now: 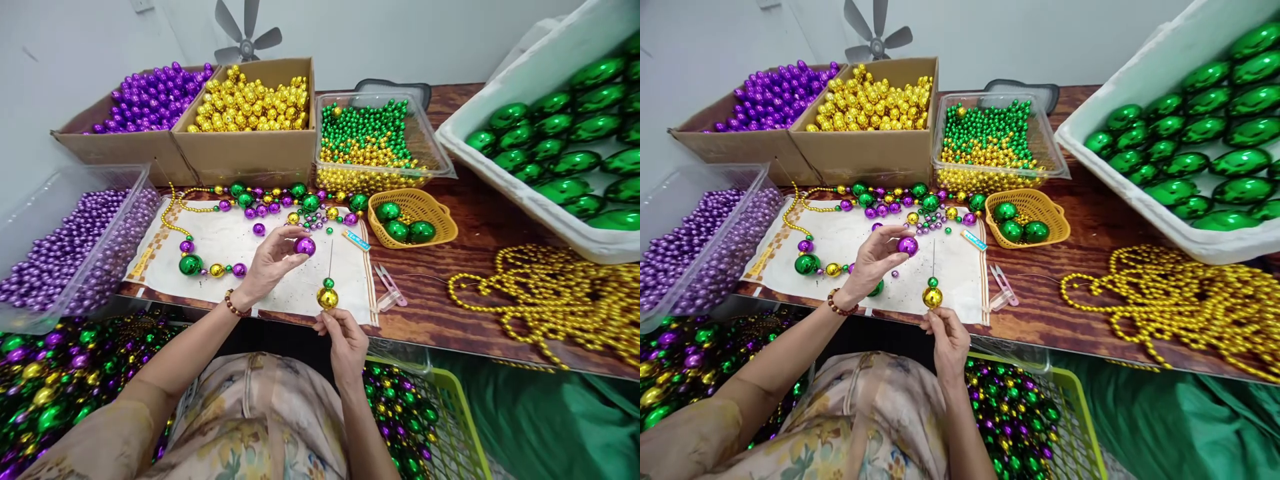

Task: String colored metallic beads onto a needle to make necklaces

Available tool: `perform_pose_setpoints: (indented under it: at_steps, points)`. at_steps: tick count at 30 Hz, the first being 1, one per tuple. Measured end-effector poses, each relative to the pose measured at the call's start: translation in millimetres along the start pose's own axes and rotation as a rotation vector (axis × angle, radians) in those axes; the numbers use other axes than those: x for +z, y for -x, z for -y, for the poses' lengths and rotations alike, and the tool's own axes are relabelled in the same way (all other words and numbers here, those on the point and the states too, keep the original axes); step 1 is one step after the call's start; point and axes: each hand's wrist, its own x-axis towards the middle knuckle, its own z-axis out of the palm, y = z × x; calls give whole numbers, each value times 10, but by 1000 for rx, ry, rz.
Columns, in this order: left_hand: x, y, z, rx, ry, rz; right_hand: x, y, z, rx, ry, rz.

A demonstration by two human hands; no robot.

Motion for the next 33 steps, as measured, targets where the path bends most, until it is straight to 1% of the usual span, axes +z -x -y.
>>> perform_pose_setpoints:
  at_steps: [7,11,14,17,22,26,33]
  points:
    - [0,76,-82,119,-96,-16,0,75,-46,-61,17,24]
    - [-5,91,-104,136,-102,-35,-24,102,-97,-108,50,57]
    - [-10,88,-90,107,-51,-52,-47,122,-121,-153,89,95]
    - [-9,59,-84,59,68,-65,-63,137,-152,-177,127,137]
    - [-2,-22,-189,-55,265,-116,-60,147,-195,-168,174,188]
    - [-15,-48,-283,-151,333,-119,-30,151,-177,-159,200,199]
    - [-16,-24,-261,-205,364,-103,-16,158,-193,-111,187,191]
